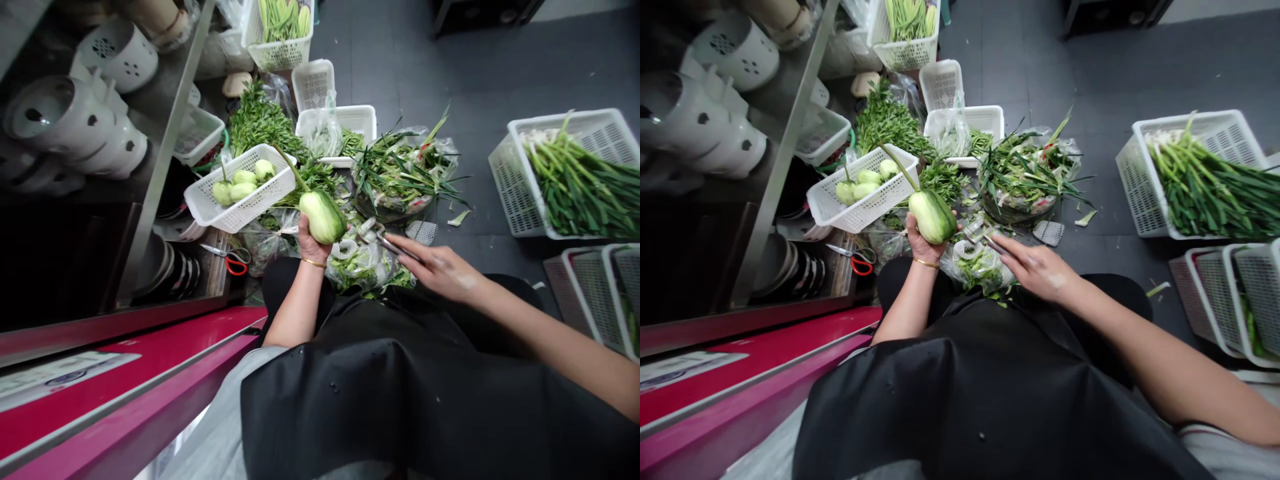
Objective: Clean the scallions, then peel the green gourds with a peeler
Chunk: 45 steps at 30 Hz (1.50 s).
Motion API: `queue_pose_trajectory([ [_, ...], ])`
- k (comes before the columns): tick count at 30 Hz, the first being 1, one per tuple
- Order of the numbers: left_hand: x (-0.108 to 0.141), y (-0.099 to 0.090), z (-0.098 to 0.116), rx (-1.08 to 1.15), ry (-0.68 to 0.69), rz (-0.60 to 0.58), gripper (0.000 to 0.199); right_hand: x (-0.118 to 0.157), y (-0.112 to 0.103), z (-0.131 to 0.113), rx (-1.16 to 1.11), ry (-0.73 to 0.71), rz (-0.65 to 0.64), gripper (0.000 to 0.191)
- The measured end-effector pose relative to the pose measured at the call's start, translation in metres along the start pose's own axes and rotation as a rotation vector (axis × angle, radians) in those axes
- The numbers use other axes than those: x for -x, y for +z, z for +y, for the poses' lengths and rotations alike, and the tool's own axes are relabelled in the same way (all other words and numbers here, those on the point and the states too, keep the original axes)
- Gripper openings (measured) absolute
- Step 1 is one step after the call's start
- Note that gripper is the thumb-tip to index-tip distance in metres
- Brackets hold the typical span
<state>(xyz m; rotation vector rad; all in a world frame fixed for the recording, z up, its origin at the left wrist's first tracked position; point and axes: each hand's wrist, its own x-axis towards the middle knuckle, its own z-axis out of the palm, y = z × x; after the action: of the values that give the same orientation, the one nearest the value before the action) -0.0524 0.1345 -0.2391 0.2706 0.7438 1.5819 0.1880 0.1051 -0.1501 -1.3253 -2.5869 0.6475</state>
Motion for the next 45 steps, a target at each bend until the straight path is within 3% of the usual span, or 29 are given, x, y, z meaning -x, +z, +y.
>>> queue_pose_trajectory([
  [3,0.002,0.006,-0.008,-0.017,0.033,-0.003,0.057,-0.054,-0.019,-0.028,-0.082,-0.052,0.128,0.048],
  [5,0.000,0.008,-0.011,-0.034,0.086,0.023,0.057,-0.066,-0.006,-0.040,-0.120,-0.069,0.162,0.049],
  [8,-0.004,0.005,-0.010,-0.049,0.117,0.108,0.060,-0.030,0.040,-0.035,-0.136,-0.042,0.073,0.052],
  [11,-0.007,0.000,-0.002,-0.051,0.075,0.147,0.061,0.028,0.069,-0.011,-0.068,0.050,-0.167,0.047],
  [12,-0.008,-0.001,-0.001,-0.048,0.068,0.144,0.062,0.038,0.066,-0.004,-0.052,0.076,-0.201,0.046],
  [14,-0.007,-0.003,0.001,-0.041,0.079,0.125,0.063,0.036,0.045,0.005,-0.053,0.093,-0.149,0.045],
  [17,-0.004,-0.001,-0.004,-0.045,0.081,0.074,0.060,-0.013,-0.003,-0.007,-0.096,0.026,0.048,0.047],
  [19,-0.003,0.000,-0.008,-0.053,0.087,0.031,0.059,-0.049,-0.020,-0.024,-0.122,-0.038,0.130,0.047],
  [22,-0.004,-0.002,-0.011,-0.063,0.136,0.024,0.059,-0.059,-0.002,-0.039,-0.152,-0.084,0.149,0.049],
  [26,-0.010,-0.009,-0.008,-0.097,0.163,0.120,0.059,0.010,0.052,-0.025,-0.079,0.001,-0.111,0.046],
  [29,-0.011,-0.011,-0.005,-0.132,0.183,0.143,0.060,0.044,0.048,-0.008,-0.034,0.059,-0.192,0.044],
  [31,-0.008,-0.009,-0.004,-0.149,0.187,0.127,0.061,0.030,0.022,-0.007,-0.057,0.061,-0.087,0.046],
  [34,-0.003,-0.002,-0.006,-0.163,0.178,0.087,0.063,-0.024,-0.015,-0.021,-0.097,0.011,0.084,0.049],
  [37,-0.001,-0.001,-0.009,-0.124,0.188,0.047,0.062,-0.057,-0.014,-0.036,-0.135,-0.068,0.155,0.049],
  [39,-0.004,-0.004,-0.010,-0.079,0.195,0.041,0.061,-0.045,0.009,-0.035,-0.140,-0.073,0.112,0.049],
  [42,-0.008,-0.008,-0.008,-0.047,0.200,0.093,0.057,0.010,0.048,-0.017,-0.067,0.011,-0.129,0.045],
  [43,-0.008,-0.008,-0.006,-0.042,0.198,0.110,0.055,0.029,0.054,-0.008,-0.042,0.039,-0.220,0.044],
  [45,-0.007,-0.006,-0.002,-0.034,0.168,0.121,0.057,0.055,0.053,0.009,-0.036,0.097,-0.257,0.044],
])
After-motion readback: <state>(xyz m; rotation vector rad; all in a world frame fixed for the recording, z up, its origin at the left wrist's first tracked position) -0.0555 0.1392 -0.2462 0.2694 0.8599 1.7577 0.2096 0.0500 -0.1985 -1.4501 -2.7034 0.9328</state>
